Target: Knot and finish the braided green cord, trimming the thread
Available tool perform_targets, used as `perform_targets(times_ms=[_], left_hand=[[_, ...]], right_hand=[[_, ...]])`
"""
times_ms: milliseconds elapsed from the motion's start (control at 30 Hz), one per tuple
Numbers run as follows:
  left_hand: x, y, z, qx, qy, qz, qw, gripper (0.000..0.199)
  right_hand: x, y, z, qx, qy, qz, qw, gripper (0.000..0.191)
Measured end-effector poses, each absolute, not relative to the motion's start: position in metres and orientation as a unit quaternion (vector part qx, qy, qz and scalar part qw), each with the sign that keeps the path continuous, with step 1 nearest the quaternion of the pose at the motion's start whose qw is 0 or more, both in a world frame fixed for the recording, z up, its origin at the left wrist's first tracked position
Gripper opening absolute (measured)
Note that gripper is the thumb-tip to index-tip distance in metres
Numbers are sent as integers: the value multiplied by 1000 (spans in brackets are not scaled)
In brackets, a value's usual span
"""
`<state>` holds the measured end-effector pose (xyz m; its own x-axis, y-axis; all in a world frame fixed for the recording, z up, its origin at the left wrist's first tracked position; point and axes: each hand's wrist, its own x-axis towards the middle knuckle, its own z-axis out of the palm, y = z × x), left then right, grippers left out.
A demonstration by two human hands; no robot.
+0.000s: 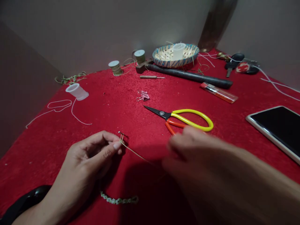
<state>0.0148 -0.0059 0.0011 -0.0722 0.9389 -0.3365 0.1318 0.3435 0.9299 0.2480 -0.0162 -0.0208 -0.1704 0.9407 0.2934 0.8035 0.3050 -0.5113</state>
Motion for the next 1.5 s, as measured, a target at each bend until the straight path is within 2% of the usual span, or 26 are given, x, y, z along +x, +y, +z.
perform_targets(times_ms=[33,133,233,300,367,533,700,933,1300,1500], left_hand=[[15,-6,2,429,626,380,529,23],[17,-5,5,433,628,379,523,21],[18,-4,7,439,631,377,517,20],[19,-3,6,438,631,372,521,20],[18,-4,4,430,626,372,534,20],[17,-9,5,379,623,370,575,16],[19,-11,13,367,645,369,560,14],[17,-12,16,365,681,318,550,22],[16,-13,15,375,692,324,524,17],[12,-12,14,385,689,316,527,17]], right_hand=[[245,-9,-13,-582,-755,96,287,15],[223,5,4,-518,-797,91,297,29],[197,11,6,-495,-760,283,311,21],[184,14,1,-510,-700,420,270,16],[178,18,-4,-512,-673,479,237,15],[179,22,-10,-501,-697,442,260,22],[178,18,-14,-494,-695,438,285,24],[181,16,-11,-469,-733,411,272,26],[182,18,-13,-445,-753,404,269,27],[173,17,-10,-500,-745,340,282,15]])
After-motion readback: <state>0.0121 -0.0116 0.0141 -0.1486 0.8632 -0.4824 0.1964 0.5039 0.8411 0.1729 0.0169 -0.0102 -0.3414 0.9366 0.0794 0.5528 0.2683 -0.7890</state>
